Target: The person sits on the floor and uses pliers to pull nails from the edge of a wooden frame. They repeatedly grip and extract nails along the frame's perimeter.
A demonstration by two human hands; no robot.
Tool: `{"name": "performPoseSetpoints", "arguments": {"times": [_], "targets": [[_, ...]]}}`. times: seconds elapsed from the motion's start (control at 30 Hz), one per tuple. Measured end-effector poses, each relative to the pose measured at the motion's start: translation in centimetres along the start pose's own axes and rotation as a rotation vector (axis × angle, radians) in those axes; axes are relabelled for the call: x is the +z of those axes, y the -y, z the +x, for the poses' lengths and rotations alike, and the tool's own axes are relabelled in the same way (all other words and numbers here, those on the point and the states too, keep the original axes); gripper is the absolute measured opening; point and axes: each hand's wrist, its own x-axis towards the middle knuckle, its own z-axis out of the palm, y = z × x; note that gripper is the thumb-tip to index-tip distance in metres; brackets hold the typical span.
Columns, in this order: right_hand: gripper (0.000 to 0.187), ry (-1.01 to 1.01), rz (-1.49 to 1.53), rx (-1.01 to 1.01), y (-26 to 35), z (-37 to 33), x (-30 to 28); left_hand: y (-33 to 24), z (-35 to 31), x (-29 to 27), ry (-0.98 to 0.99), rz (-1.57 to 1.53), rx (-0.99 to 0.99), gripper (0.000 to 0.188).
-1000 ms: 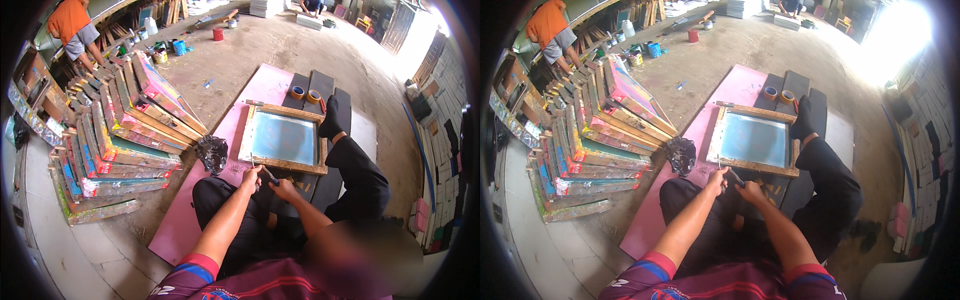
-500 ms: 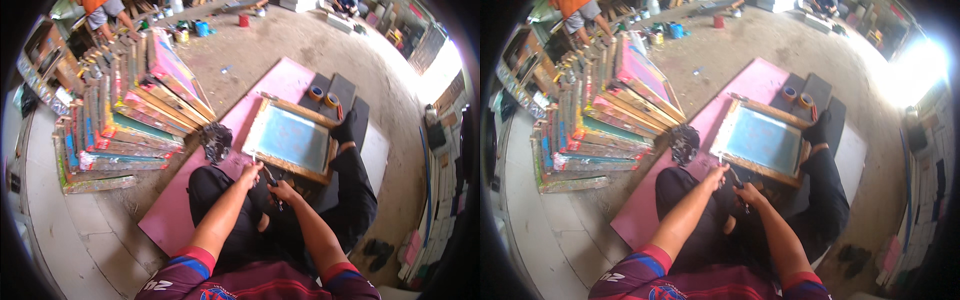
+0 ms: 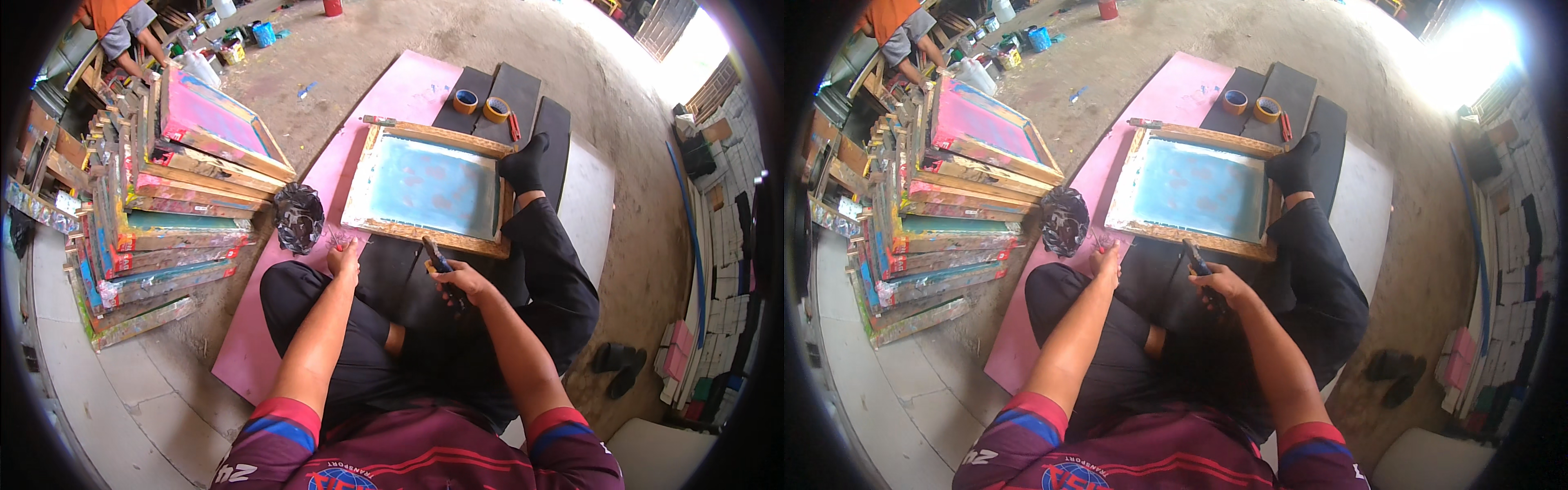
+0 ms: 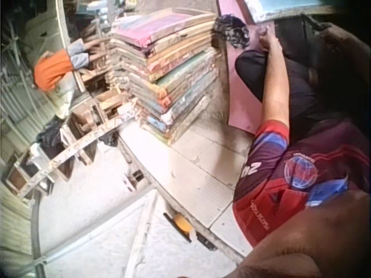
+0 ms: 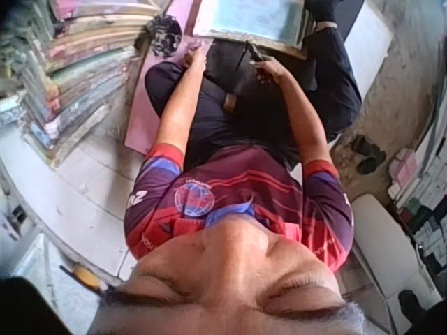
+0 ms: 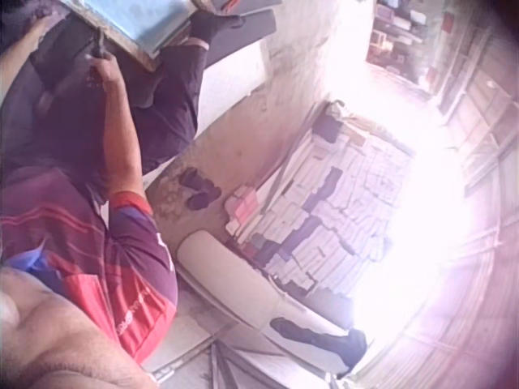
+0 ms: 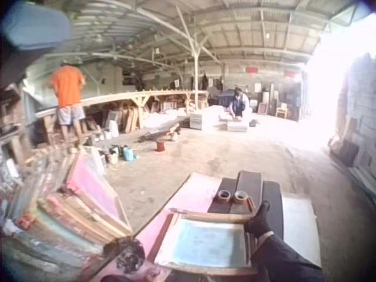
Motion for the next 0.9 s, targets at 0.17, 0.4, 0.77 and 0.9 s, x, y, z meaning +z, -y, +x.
{"name": "performPoseSetpoints", "arguments": {"times": [0.17,0.4,0.77,0.9], "targets": [[0.022,-0.060,-0.050,0.007,-0.6,-1.0,-2.7,0.4,-1.1,0.7,0.096,0.045,0.187,0.036],[0.018,-0.044,-0.197,0.018,-1.4,-1.4,-4.2,1.9,-6.0,3.8,0.326,-0.121,0.125,0.021],[0.051,-0.290,-0.933,0.037,0.9,-0.1,-3.1,6.3,-4.0,4.9,0.291,0.241,0.298,0.023],[0.050,-0.297,-1.037,0.027,1.4,0.4,-3.6,5.4,-5.0,5.1,0.293,0.284,0.326,0.023]]}}
